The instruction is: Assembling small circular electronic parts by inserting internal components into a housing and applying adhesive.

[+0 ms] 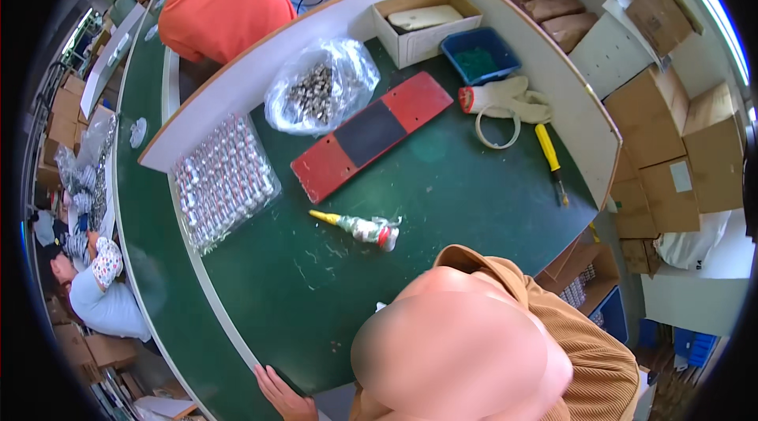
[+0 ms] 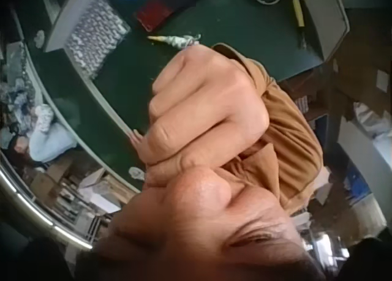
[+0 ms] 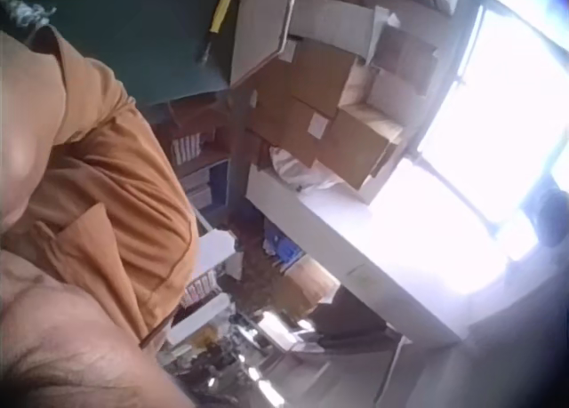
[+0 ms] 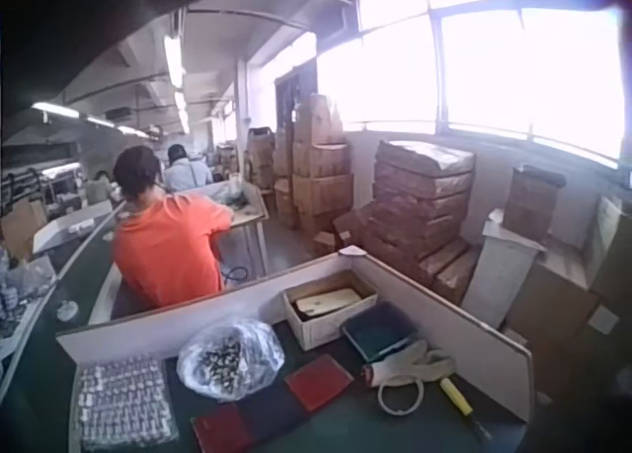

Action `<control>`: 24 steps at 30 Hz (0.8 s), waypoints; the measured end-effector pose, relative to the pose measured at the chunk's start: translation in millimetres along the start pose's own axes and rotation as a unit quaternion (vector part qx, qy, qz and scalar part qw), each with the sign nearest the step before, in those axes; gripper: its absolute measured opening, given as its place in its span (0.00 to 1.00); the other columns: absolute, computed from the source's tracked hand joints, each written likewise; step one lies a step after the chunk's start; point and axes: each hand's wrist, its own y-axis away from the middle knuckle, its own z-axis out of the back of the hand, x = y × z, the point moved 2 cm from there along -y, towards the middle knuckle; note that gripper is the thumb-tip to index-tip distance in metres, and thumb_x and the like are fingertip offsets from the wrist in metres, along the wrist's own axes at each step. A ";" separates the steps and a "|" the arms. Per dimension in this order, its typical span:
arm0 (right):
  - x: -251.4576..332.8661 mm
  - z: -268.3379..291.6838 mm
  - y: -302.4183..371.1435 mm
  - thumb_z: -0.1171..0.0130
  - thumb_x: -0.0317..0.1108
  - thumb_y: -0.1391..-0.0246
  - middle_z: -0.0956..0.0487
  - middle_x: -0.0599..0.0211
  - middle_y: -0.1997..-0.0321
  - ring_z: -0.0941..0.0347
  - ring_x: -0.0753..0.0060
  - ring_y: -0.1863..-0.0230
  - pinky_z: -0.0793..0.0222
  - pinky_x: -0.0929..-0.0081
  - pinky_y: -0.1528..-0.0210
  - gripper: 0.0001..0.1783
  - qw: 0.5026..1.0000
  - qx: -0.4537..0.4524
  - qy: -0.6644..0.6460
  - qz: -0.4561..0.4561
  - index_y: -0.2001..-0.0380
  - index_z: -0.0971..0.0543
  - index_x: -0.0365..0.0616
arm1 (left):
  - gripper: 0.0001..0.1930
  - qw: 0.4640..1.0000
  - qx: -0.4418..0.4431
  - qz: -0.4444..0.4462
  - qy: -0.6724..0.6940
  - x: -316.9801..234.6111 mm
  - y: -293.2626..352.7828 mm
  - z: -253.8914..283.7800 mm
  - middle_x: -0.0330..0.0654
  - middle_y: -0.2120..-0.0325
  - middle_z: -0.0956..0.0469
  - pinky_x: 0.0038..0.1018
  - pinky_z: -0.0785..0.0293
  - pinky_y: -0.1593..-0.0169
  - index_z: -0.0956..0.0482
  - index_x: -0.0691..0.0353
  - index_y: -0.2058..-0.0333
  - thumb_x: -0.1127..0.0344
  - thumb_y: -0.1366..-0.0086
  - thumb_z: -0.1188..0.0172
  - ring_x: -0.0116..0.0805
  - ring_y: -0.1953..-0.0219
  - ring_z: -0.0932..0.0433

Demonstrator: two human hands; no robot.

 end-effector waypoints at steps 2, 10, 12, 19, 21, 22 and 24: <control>-5.0 3.6 -2.6 0.43 0.23 0.41 0.18 0.60 0.60 0.28 0.62 0.71 0.32 0.71 0.68 0.06 1.000 -0.004 -0.016 -0.017 0.64 0.17 0.38 | 0.40 0.990 0.020 0.111 0.088 -20.0 -6.6 10.6 0.67 0.27 0.38 0.57 0.39 0.26 0.33 0.71 0.31 0.62 0.43 0.38 0.70 0.29 0.37; -34.3 -2.3 -17.4 0.45 0.21 0.38 0.16 0.55 0.58 0.25 0.62 0.71 0.26 0.70 0.68 0.10 0.999 -0.026 -0.007 -0.031 0.61 0.15 0.36 | 0.40 0.998 -0.023 -0.050 0.013 21.4 13.5 0.8 0.69 0.27 0.40 0.57 0.37 0.27 0.34 0.72 0.30 0.61 0.41 0.40 0.73 0.30 0.36; -42.6 -4.3 -15.4 0.45 0.22 0.37 0.15 0.53 0.59 0.24 0.63 0.72 0.25 0.71 0.67 0.11 0.998 -0.027 0.039 -0.043 0.58 0.13 0.35 | 0.40 0.982 -0.059 -0.168 -0.069 27.9 23.1 -12.0 0.71 0.27 0.41 0.57 0.38 0.27 0.35 0.74 0.30 0.62 0.41 0.41 0.73 0.30 0.37; -147.6 153.0 5.7 0.36 0.19 0.44 0.12 0.61 0.59 0.18 0.63 0.62 0.23 0.68 0.56 0.14 0.876 -0.036 0.419 -0.235 0.54 0.14 0.36 | 0.42 0.986 -0.087 -0.130 -0.064 32.5 26.4 -8.6 0.68 0.26 0.42 0.56 0.40 0.25 0.37 0.73 0.28 0.66 0.42 0.42 0.72 0.28 0.38; -188.5 271.2 30.2 0.36 0.32 0.40 0.11 0.58 0.57 0.19 0.55 0.61 0.23 0.66 0.51 0.15 0.770 -0.074 0.482 -0.411 0.53 0.14 0.36 | 0.42 0.986 -0.085 -0.131 -0.061 27.3 18.6 -8.0 0.67 0.26 0.42 0.56 0.40 0.24 0.37 0.73 0.27 0.67 0.42 0.42 0.71 0.28 0.38; -197.8 325.3 43.6 0.37 0.33 0.41 0.11 0.55 0.56 0.18 0.49 0.59 0.23 0.62 0.49 0.15 0.733 -0.010 0.551 -0.399 0.54 0.13 0.38 | 0.42 0.986 -0.080 -0.136 -0.054 24.1 14.5 -7.1 0.67 0.26 0.42 0.55 0.41 0.24 0.37 0.72 0.27 0.68 0.43 0.42 0.70 0.28 0.38; -220.1 394.4 73.0 0.41 0.31 0.43 0.11 0.54 0.55 0.18 0.48 0.58 0.22 0.60 0.48 0.15 0.679 0.065 0.595 -0.425 0.56 0.12 0.40 | 0.42 0.986 -0.067 -0.150 -0.037 21.4 11.9 -4.3 0.66 0.25 0.42 0.55 0.41 0.24 0.37 0.72 0.27 0.70 0.43 0.42 0.69 0.27 0.38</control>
